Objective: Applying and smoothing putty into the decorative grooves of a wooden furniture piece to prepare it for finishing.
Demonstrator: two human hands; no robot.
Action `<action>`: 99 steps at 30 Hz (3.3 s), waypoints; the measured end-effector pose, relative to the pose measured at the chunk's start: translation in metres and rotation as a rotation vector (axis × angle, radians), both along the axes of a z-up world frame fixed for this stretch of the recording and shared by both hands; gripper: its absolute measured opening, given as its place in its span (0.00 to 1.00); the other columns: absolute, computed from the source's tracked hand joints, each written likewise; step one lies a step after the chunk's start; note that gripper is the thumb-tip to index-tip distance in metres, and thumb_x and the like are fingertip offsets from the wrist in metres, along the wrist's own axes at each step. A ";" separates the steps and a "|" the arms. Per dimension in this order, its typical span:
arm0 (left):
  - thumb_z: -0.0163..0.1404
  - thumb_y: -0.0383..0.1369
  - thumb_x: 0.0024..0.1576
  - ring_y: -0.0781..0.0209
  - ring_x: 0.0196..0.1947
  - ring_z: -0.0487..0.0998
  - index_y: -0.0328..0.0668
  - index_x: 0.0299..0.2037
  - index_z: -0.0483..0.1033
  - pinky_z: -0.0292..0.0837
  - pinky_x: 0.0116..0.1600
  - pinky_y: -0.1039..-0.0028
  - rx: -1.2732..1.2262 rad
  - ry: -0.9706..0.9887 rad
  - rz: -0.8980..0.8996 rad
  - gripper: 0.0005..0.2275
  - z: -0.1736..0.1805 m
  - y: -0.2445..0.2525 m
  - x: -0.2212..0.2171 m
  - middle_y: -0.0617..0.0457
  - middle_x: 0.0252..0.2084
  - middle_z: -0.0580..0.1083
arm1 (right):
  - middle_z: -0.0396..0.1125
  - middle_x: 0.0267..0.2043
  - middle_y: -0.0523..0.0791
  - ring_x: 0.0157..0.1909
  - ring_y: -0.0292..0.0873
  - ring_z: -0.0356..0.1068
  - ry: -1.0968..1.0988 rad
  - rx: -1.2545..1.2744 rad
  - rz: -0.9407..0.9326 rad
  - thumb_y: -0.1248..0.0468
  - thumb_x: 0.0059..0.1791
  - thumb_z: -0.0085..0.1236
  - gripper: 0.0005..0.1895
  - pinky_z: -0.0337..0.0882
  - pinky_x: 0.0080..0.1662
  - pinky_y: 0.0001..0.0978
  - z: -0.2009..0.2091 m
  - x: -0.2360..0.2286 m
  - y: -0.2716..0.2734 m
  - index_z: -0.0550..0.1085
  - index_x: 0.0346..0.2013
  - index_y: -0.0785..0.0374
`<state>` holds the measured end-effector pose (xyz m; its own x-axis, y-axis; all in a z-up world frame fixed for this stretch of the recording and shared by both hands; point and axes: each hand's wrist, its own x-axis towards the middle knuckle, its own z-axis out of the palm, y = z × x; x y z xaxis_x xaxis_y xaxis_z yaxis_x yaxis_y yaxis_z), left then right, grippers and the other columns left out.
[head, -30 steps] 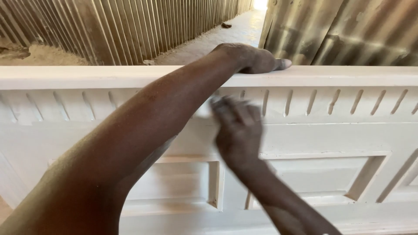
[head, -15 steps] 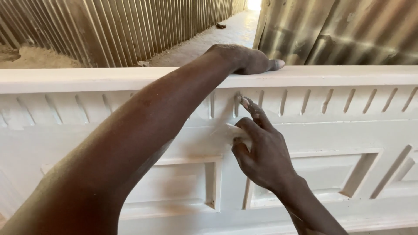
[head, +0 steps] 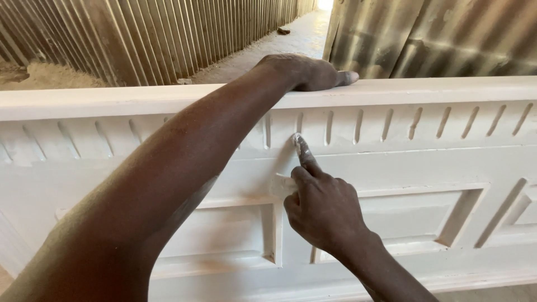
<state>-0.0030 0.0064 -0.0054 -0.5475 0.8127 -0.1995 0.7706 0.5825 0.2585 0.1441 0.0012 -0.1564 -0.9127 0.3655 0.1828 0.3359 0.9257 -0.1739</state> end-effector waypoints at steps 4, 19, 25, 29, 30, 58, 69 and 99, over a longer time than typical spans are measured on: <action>0.26 0.62 0.58 0.48 0.78 0.52 0.53 0.76 0.54 0.44 0.77 0.50 0.019 -0.078 0.023 0.38 -0.002 -0.001 0.001 0.49 0.80 0.49 | 0.67 0.62 0.45 0.35 0.71 0.71 -0.071 -0.084 -0.022 0.56 0.46 0.44 0.10 0.68 0.36 0.64 0.014 0.019 0.011 0.68 0.30 0.59; 0.27 0.66 0.56 0.48 0.77 0.53 0.53 0.73 0.57 0.45 0.77 0.44 0.022 0.059 0.048 0.39 -0.014 0.023 -0.008 0.49 0.79 0.52 | 0.68 0.66 0.46 0.37 0.54 0.75 0.301 -0.158 0.272 0.62 0.46 0.47 0.07 0.74 0.32 0.51 0.005 0.034 0.066 0.71 0.36 0.59; 0.24 0.61 0.60 0.52 0.80 0.45 0.53 0.75 0.51 0.37 0.79 0.48 -0.008 0.081 0.048 0.36 -0.018 0.028 -0.011 0.51 0.79 0.49 | 0.70 0.59 0.46 0.30 0.64 0.70 0.172 -0.258 0.078 0.61 0.45 0.43 0.06 0.64 0.28 0.55 0.007 0.042 0.056 0.65 0.29 0.60; 0.27 0.60 0.60 0.49 0.78 0.49 0.52 0.74 0.55 0.41 0.78 0.49 0.032 0.025 0.056 0.35 -0.020 0.033 -0.019 0.50 0.79 0.49 | 0.72 0.27 0.45 0.27 0.46 0.68 0.215 -0.411 0.029 0.60 0.48 0.47 0.06 0.67 0.31 0.42 0.000 0.057 0.087 0.69 0.37 0.56; 0.29 0.60 0.60 0.47 0.77 0.52 0.50 0.72 0.59 0.45 0.78 0.49 0.051 0.008 0.081 0.35 -0.021 0.034 -0.021 0.48 0.79 0.51 | 0.75 0.29 0.42 0.26 0.41 0.71 0.331 -0.420 0.037 0.61 0.49 0.49 0.07 0.73 0.32 0.38 -0.007 0.059 0.100 0.73 0.40 0.55; 0.36 0.55 0.65 0.42 0.64 0.72 0.46 0.62 0.75 0.64 0.68 0.47 0.140 -0.094 0.017 0.28 -0.035 0.046 -0.067 0.41 0.66 0.70 | 0.60 0.72 0.47 0.53 0.65 0.73 0.070 -0.206 -0.045 0.59 0.46 0.46 0.21 0.76 0.48 0.60 0.018 0.097 0.183 0.74 0.53 0.53; 0.39 0.52 0.67 0.40 0.57 0.75 0.46 0.49 0.77 0.64 0.66 0.49 0.280 0.116 -0.470 0.20 -0.037 0.081 -0.057 0.41 0.52 0.76 | 0.71 0.36 0.51 0.39 0.44 0.77 1.192 -1.134 0.040 0.70 0.47 0.55 0.13 0.79 0.49 0.42 0.026 0.121 0.227 0.73 0.45 0.71; 0.47 0.30 0.55 0.57 0.38 0.84 0.37 0.47 0.69 0.83 0.49 0.69 0.883 -0.617 -0.673 0.11 -0.016 0.147 0.038 0.39 0.35 0.79 | 0.69 0.45 0.58 0.45 0.48 0.70 1.346 -0.434 0.127 0.60 0.54 0.45 0.15 0.77 0.48 0.43 0.053 0.094 0.180 0.68 0.49 0.70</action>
<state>0.0349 0.1531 -0.0215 0.0137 0.8790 0.4765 0.4601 -0.4287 0.7775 0.2381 0.1813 -0.1032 -0.1649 0.5465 0.8211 -0.3921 0.7276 -0.5630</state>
